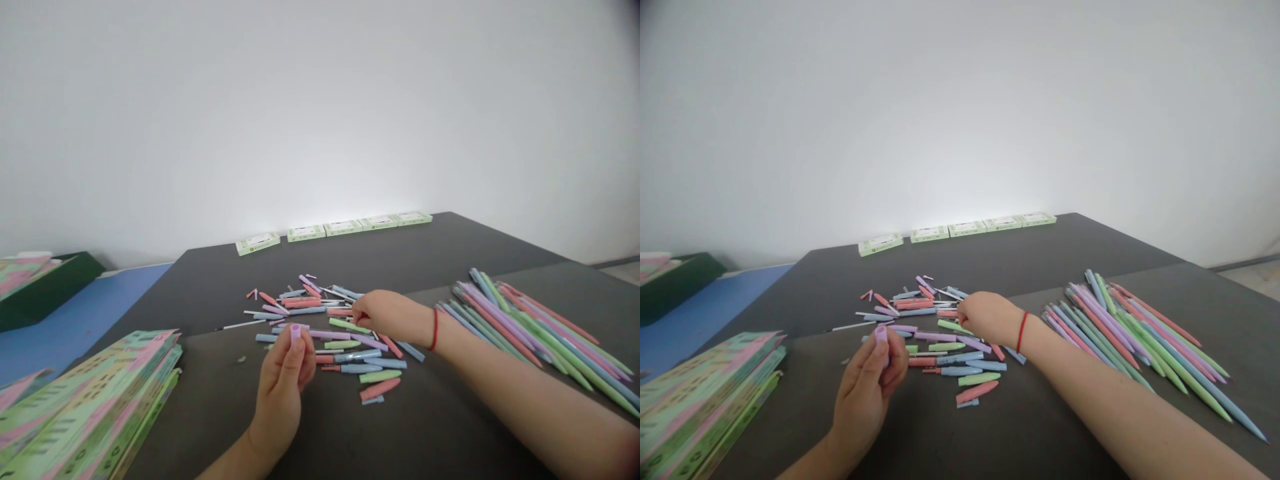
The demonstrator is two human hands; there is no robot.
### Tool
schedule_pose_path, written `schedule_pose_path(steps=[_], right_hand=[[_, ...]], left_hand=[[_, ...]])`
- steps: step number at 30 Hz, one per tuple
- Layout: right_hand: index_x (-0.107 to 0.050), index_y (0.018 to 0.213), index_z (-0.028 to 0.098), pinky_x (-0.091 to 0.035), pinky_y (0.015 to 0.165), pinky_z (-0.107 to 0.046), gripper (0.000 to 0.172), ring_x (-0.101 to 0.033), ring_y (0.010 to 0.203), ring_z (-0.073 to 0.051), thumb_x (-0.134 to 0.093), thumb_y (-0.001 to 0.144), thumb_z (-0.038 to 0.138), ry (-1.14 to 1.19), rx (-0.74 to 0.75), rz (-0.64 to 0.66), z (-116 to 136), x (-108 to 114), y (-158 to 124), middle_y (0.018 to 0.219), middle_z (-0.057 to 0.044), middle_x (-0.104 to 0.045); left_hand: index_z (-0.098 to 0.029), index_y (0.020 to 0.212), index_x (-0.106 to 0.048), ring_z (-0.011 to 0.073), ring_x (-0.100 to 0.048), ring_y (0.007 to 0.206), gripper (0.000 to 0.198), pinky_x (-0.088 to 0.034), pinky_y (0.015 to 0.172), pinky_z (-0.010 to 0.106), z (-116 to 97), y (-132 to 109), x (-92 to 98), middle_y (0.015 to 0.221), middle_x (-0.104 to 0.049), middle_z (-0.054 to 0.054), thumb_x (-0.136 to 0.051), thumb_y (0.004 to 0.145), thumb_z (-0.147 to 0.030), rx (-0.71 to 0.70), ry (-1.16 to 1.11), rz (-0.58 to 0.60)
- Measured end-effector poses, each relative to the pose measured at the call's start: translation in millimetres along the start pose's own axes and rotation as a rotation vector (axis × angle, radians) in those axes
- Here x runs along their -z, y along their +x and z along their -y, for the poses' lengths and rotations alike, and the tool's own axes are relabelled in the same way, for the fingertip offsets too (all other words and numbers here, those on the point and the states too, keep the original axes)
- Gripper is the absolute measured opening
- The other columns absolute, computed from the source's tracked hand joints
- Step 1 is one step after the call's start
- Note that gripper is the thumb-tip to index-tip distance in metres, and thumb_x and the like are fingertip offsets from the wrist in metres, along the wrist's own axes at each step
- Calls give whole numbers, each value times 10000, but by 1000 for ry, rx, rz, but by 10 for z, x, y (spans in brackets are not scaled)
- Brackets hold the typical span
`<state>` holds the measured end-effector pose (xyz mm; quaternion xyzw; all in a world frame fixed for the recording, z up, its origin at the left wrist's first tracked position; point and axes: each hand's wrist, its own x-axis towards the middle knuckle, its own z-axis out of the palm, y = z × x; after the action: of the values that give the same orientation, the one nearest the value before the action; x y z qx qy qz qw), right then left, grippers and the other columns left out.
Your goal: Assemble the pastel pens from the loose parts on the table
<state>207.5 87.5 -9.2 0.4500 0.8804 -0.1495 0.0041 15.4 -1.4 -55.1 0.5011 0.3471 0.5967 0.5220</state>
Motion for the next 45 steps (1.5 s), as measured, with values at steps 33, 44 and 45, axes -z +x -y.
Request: schedule_pose_path(steps=[33, 44, 45], right_hand=[[-737, 838, 240, -373, 553, -217, 188, -659, 755, -189, -572, 749, 220, -188, -53, 59, -182, 68, 5, 810, -23, -736], [-735, 783, 167, -428, 592, -259, 162, -676, 744, -243, -583, 727, 162, -227, -63, 83, 14, -96, 21, 751, -102, -727], [-732, 742, 185, -418, 572, -247, 135, -673, 714, -229, -600, 716, 175, -213, -51, 88, 0, -72, 16, 718, -75, -723]], left_hand=[[-194, 816, -527, 135, -429, 605, 291, -339, 592, 257, 102, 64, 55, 665, -510, -16, -372, 961, -394, 10, 245, 25], [-193, 804, -532, 133, -456, 624, 294, -395, 641, 251, 88, 36, 54, 672, -517, -12, -379, 963, -387, 6, 239, 56], [-194, 811, -530, 135, -467, 634, 295, -414, 670, 260, 95, 30, 57, 678, -515, -12, -368, 968, -384, 14, 224, 71]])
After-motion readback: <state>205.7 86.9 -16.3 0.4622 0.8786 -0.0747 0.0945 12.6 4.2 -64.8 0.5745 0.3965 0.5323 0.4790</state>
